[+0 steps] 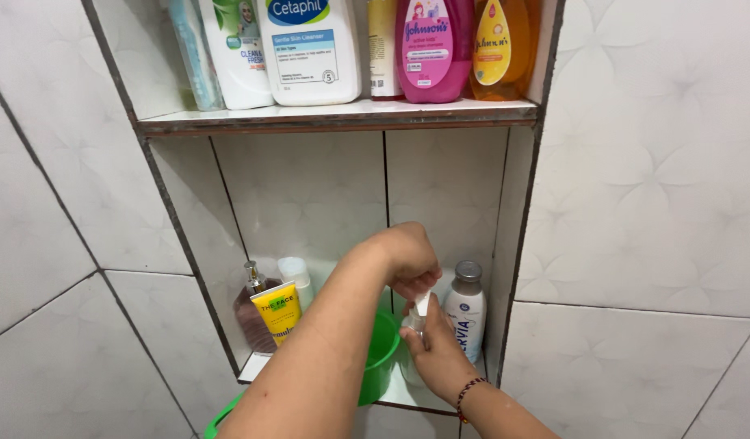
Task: The person cleans a bathroom shelf by scooping water from a green plastic cup and wiping the tiled wall and shelf surface. They move several bottles of toiletries, including a yellow tube and a white bottle, to access the areas behind them, then return the items to the shelf.
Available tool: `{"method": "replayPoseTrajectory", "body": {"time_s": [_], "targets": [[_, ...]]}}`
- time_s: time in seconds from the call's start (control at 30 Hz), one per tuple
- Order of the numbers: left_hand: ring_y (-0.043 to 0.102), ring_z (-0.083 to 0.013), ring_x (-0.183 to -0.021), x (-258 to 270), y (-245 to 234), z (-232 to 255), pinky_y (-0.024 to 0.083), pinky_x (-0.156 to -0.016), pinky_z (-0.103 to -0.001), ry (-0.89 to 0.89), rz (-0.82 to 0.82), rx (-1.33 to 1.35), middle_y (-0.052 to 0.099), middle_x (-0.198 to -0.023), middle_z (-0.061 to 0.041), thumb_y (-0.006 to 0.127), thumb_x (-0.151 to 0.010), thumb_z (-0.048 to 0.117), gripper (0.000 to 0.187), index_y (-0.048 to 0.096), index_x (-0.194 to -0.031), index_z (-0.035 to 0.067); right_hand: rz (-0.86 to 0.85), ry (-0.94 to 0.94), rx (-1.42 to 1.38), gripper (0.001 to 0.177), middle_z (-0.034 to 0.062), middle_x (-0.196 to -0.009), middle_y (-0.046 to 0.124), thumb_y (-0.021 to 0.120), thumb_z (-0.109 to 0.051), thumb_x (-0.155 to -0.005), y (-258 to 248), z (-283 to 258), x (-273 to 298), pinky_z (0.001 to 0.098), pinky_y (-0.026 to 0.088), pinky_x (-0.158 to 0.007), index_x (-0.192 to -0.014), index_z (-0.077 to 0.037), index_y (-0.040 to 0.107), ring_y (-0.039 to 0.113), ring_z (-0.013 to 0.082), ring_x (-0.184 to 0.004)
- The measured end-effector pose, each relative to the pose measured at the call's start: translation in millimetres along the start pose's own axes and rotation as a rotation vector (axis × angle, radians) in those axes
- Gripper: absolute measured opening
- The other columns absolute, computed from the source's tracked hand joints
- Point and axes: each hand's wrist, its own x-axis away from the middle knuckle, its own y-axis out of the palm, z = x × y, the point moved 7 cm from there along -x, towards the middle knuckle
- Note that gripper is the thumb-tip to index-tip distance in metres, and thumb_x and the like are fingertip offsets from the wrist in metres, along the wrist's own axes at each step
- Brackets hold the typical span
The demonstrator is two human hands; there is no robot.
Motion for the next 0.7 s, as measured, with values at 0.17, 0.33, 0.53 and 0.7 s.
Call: {"method": "replayPoseTrajectory", "body": {"time_s": [0.17, 0.33, 0.53, 0.7], "targets": [[0.072, -0.0360, -0.104, 26.4, -12.3, 13.1, 0.059, -0.088, -0.045, 0.042, 0.232, -0.602, 0.072, -0.113, -0.022, 0.068, -0.085, 0.010, 0.025, 0.077, -0.106, 0.001, 0.020, -0.045, -0.001, 0.043, 0.0102, -0.130, 0.053, 0.059, -0.006, -0.094, 1.5, 4.1, -0.4, 0.0412, 0.044, -0.104, -0.131, -0.016, 0.041, 0.049, 0.0277, -0.124], [0.070, -0.0346, -0.112, 24.5, -3.2, -50.0, 0.057, -0.096, -0.044, -0.123, 0.139, -0.829, 0.072, -0.121, -0.019, 0.073, -0.083, 0.017, 0.030, 0.078, -0.111, 0.008, 0.017, -0.027, -0.077, 0.040, 0.0099, -0.129, 0.053, 0.058, -0.004, -0.094, 1.1, 1.5, 0.3, 0.0387, 0.048, -0.101, -0.128, -0.017, 0.041, 0.050, 0.0264, -0.122], [0.068, -0.0286, -0.095, -36.9, 15.1, -172.1, 0.057, -0.083, -0.040, -0.283, -0.011, -0.736, 0.070, -0.103, -0.015, 0.067, -0.086, 0.012, 0.016, 0.074, -0.100, 0.008, 0.074, -0.089, -0.040, 0.037, 0.0131, -0.123, 0.054, 0.059, -0.002, -0.092, -3.0, -1.7, 0.9, 0.0387, 0.051, -0.097, -0.124, -0.014, 0.044, 0.053, 0.0278, -0.118], [0.066, -0.0236, -0.078, -125.0, 66.2, -254.9, 0.056, -0.071, -0.037, -0.369, -0.158, -0.363, 0.067, -0.086, -0.010, 0.063, -0.091, 0.012, 0.007, 0.069, -0.090, 0.008, 0.048, -0.017, 0.023, 0.036, 0.0148, -0.122, 0.056, 0.062, -0.008, -0.097, -2.8, 1.4, -1.8, 0.0396, 0.049, -0.096, -0.127, -0.013, 0.044, 0.056, 0.0278, -0.113]]}}
